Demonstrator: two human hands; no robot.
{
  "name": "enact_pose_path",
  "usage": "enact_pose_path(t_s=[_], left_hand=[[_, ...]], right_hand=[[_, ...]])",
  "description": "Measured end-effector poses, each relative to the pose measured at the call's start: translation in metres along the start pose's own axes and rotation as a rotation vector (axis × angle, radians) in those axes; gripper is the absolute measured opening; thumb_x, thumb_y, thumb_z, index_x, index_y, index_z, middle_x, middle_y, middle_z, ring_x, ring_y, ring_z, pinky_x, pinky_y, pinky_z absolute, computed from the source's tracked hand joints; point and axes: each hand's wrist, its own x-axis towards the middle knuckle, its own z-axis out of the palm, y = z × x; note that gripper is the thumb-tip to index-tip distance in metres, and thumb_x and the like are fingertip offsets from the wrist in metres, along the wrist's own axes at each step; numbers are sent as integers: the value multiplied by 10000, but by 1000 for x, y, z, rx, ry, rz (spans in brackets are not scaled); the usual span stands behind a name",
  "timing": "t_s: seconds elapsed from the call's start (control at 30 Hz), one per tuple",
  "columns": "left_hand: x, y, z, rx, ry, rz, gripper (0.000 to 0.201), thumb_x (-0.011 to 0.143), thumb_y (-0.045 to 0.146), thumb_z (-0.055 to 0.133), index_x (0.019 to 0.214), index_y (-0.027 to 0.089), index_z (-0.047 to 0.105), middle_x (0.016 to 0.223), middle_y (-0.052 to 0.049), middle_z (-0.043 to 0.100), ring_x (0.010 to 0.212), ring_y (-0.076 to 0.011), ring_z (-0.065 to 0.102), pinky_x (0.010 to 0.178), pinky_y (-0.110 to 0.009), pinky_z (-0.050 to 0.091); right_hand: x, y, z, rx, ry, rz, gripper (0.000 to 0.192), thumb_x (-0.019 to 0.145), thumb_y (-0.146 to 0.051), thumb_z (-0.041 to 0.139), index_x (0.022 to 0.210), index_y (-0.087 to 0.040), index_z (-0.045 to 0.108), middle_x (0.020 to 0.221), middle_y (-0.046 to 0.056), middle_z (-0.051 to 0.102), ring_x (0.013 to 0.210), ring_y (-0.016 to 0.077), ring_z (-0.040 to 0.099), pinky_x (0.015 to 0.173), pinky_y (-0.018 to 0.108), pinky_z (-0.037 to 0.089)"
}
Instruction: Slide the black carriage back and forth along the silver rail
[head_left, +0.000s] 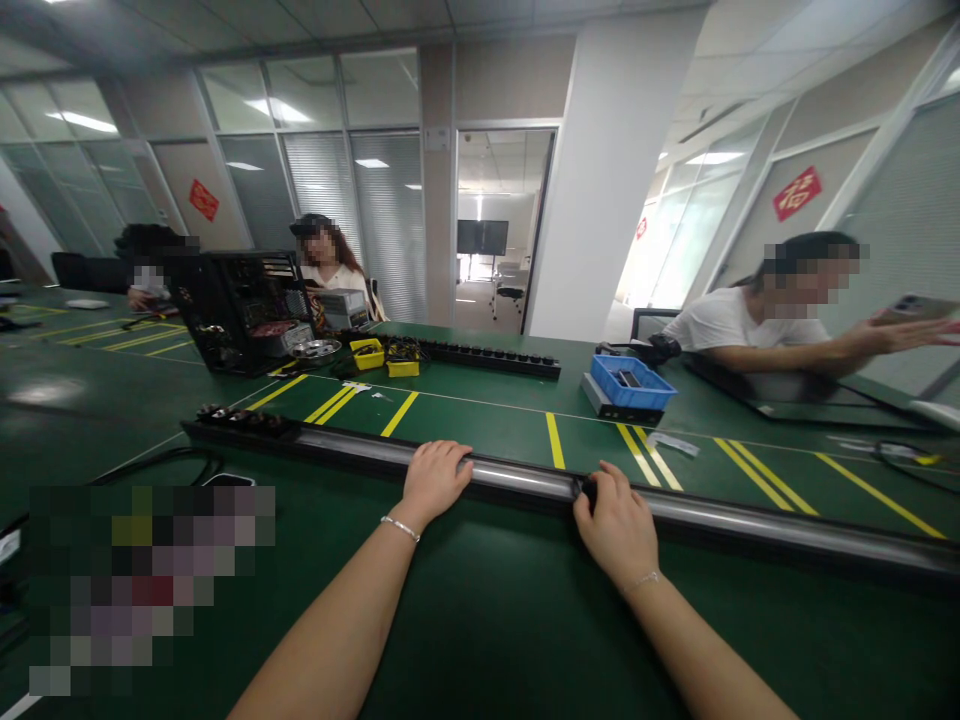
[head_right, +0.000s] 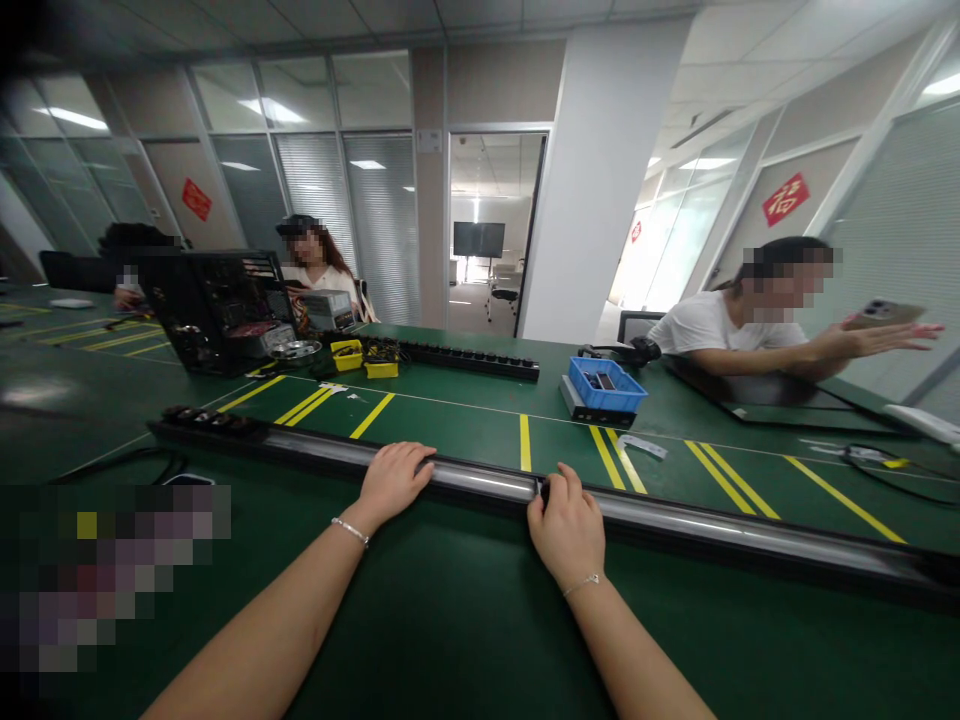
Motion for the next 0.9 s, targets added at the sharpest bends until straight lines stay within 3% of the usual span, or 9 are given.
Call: enact_pose_path(t_s=[0.1,0.47,0.6,0.73,0.9], left_hand=[[0,0,1,1,4,4,294,895,352,407,1092,242,595,1072,-23,639,1043,-199,536,942,-363,357],[0,1,-3,-25,-33,-19,312,902,358,384,1115,252,586,1096,-27,631,1061,-198,522,957,-367,343],[0,1,-4,-22,-33,-11,313,905,360,379,1111,247,586,1099,-24,630,1066,-196,519,956,-363,343],[0,0,-1,-10,-18,-2,306,902,359,388,1104,243,587,1088,-24,632,1056,-198,525,949,-366,349],[0,0,1,4,-12,-9,292,894,355,409,1097,252,591,1081,-24,637,1051,-201,530,949,-362,351]], right_hand=[[-3,6,2,51,19,24,188,800,-227,450,933,-147,555,1214,160,496,994,242,555,834,371,449],[-5,0,5,206,-42,-27,309,813,-239,449,1090,-173,570,1195,136,449,962,211,566,881,382,465],[-5,-6,-3,93,-69,-7,313,823,-254,445,1090,-177,589,1199,143,452,957,222,563,838,375,471],[-6,-11,-12,-60,-160,4,355,841,-304,440,1154,-209,576,1097,138,547,934,254,564,804,397,454],[-10,-14,-11,-70,-178,-32,403,837,-296,449,1214,-182,536,1066,137,586,974,252,548,853,385,416]])
